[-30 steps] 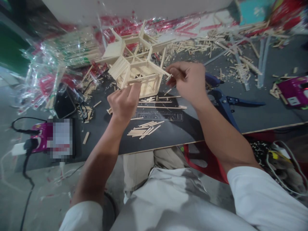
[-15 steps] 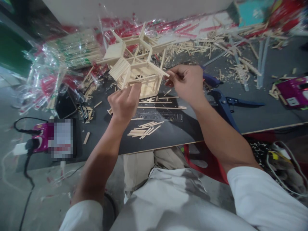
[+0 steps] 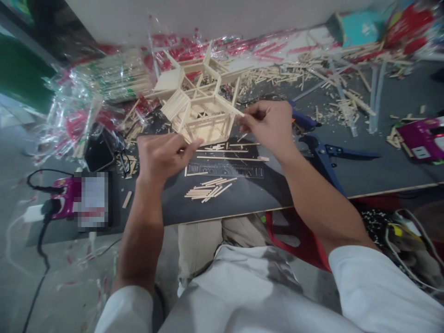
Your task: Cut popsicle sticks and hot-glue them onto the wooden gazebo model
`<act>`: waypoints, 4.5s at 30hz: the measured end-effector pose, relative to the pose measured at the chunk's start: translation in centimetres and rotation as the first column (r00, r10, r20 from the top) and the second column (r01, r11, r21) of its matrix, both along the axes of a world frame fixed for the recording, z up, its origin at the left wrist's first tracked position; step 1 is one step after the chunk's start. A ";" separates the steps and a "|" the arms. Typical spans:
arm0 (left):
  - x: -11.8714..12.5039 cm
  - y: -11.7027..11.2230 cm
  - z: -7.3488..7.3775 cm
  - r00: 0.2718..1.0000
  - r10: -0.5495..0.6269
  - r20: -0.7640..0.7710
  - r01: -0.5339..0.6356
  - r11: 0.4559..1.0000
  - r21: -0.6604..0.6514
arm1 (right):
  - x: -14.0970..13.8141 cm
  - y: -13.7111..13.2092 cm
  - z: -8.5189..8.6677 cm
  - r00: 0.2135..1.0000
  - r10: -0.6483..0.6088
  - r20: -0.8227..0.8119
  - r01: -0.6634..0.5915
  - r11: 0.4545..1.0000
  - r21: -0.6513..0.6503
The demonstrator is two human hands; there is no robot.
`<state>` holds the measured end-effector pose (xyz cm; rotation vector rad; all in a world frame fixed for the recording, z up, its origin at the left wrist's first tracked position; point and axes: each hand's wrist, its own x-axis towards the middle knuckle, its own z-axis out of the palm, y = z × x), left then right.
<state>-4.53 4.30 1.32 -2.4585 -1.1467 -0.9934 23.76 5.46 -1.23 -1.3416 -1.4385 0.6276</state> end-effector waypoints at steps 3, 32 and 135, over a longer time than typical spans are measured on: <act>-1.6 0.7 0.5 0.999 0.015 0.045 -0.012 0.996 -0.086 | 0.1 0.2 -0.2 0.998 0.055 -0.034 -0.055 0.998 -0.004; 0.9 2.3 -1.6 0.837 0.114 0.535 0.286 0.743 -0.605 | -2.5 -0.1 -2.2 0.970 0.216 -0.112 -0.228 0.968 -0.102; 2.6 1.9 -4.2 0.921 0.294 0.255 -0.168 0.891 -0.423 | -2.5 -0.6 -1.7 0.984 0.156 0.089 -0.145 0.983 -0.112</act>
